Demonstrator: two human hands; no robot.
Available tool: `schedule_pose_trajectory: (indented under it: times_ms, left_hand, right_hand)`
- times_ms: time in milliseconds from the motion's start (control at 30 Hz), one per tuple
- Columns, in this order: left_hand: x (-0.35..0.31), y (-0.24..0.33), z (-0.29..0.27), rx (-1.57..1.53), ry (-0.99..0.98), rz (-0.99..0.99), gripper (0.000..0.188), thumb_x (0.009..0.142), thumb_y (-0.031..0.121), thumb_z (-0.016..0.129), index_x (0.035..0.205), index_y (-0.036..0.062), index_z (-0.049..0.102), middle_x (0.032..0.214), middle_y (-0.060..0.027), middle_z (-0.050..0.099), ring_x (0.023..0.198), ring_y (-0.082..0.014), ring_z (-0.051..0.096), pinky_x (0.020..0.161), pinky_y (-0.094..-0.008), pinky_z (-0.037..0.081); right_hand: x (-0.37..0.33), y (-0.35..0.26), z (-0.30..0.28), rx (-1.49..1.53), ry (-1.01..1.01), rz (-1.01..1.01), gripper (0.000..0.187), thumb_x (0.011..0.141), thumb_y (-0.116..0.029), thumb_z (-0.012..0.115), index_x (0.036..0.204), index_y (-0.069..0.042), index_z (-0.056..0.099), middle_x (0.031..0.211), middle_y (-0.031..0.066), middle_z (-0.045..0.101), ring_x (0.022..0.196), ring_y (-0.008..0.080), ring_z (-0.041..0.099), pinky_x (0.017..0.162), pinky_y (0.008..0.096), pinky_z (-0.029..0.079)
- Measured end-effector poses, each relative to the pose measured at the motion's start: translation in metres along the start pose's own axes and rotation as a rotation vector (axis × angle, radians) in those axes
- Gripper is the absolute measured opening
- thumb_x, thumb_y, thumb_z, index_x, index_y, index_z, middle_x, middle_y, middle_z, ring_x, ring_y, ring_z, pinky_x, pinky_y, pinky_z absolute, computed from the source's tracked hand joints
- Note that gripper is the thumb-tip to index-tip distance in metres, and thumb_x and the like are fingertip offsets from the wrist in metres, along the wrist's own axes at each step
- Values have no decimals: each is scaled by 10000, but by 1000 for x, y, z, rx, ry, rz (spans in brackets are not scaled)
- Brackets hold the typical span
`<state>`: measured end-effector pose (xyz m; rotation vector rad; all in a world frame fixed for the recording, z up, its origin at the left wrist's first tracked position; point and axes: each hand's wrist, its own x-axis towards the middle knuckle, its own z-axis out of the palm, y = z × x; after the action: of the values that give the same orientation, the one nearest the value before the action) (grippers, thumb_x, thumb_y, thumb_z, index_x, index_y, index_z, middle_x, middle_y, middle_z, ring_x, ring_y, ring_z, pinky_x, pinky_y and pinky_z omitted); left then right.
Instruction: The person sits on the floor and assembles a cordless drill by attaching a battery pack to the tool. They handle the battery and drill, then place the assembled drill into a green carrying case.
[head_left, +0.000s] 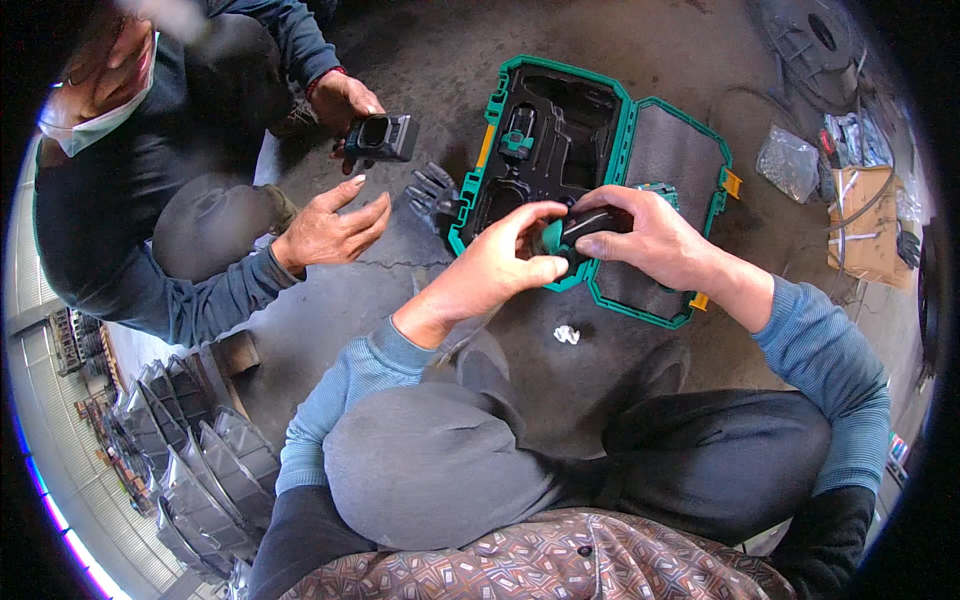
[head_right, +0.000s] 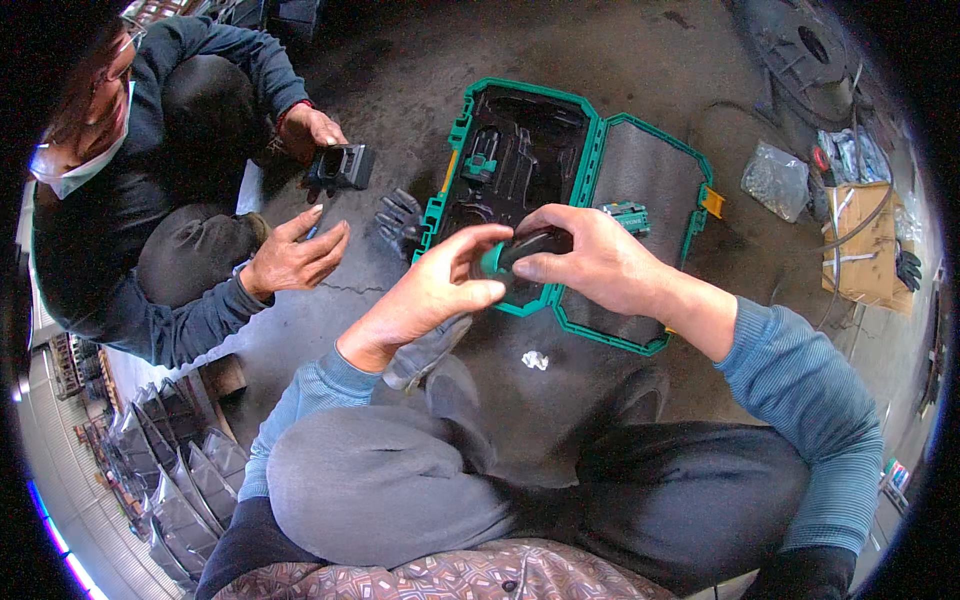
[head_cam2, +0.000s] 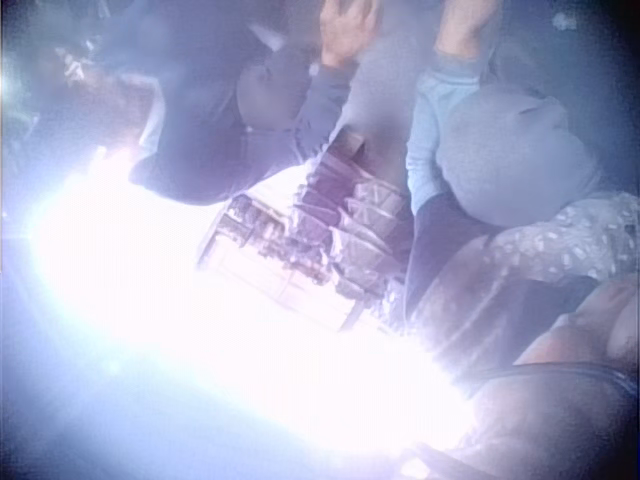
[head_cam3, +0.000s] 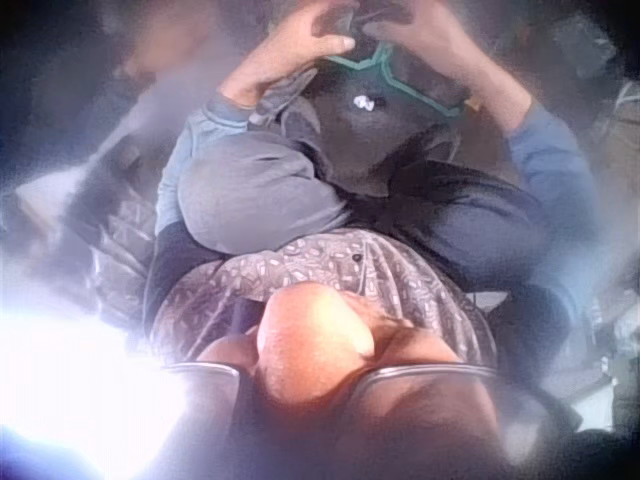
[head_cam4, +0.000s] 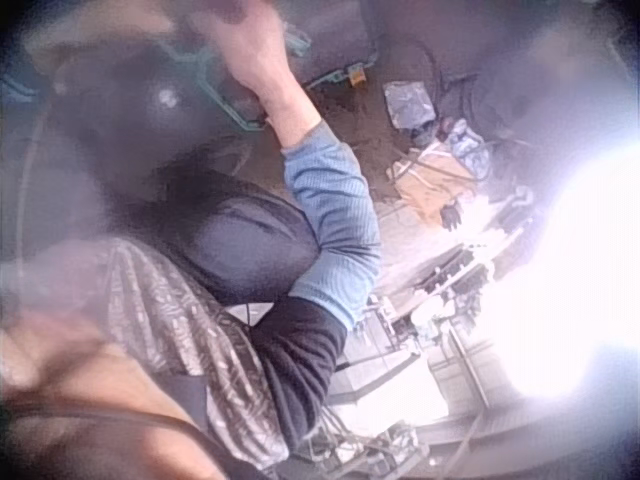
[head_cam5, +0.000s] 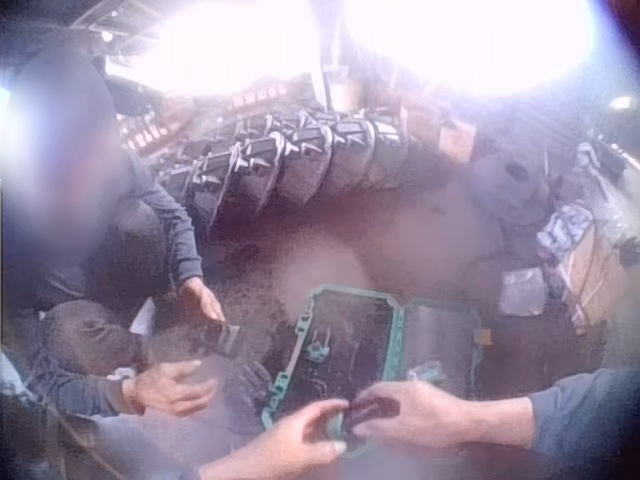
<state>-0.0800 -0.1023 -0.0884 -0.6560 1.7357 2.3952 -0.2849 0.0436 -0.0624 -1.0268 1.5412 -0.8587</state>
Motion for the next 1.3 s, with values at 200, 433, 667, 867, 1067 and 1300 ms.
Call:
schedule_pose_trajectory:
  times_ms: [200,433,667,867,1067,1300]
  left_hand:
    - [1,-7,3,149,-156,-168,554,861,118,795,1356,-38,601,1266,-40,663,1171,-115,581,1045,-305,458]
    - [-7,-31,-20,-356,170,53,441,964,138,728,1352,-29,601,1286,-71,672,1131,-166,640,1036,-336,494]
    - [-4,-23,-24,-397,238,74,443,997,203,695,1345,-34,557,1262,-116,678,1155,-217,658,1056,-419,528]
    - [-1,-53,-7,-410,120,-145,443,954,256,764,1287,3,619,1196,-62,689,1076,-163,666,981,-345,528]
    - [10,-72,2,-329,53,-275,335,992,255,713,1219,22,634,1201,-75,694,1129,-193,664,1004,-421,537]
    - [18,-72,10,-274,25,-292,354,982,255,718,1228,23,613,1188,-75,693,1125,-188,666,978,-408,546]
  right_hand:
    - [-2,12,11,210,22,-21,555,930,-206,757,1382,31,537,1176,135,678,1089,171,633,946,341,521]
    - [3,10,10,150,4,193,515,997,-263,680,1381,48,537,1071,93,686,905,133,654,712,281,538]
    - [2,22,3,50,-176,240,536,1011,-376,663,1335,46,595,1039,132,718,816,164,675,709,323,573]
    - [-26,64,-21,-454,-476,390,439,924,-389,688,1101,11,713,905,173,749,823,283,733,765,416,578]
    - [-39,105,-69,-927,178,237,351,840,-314,729,1056,-38,704,1027,222,721,992,400,696,873,491,564]
    - [3,112,-61,-1085,60,-112,638,822,-313,774,1376,-68,574,1367,143,591,1303,351,538,1050,514,458]
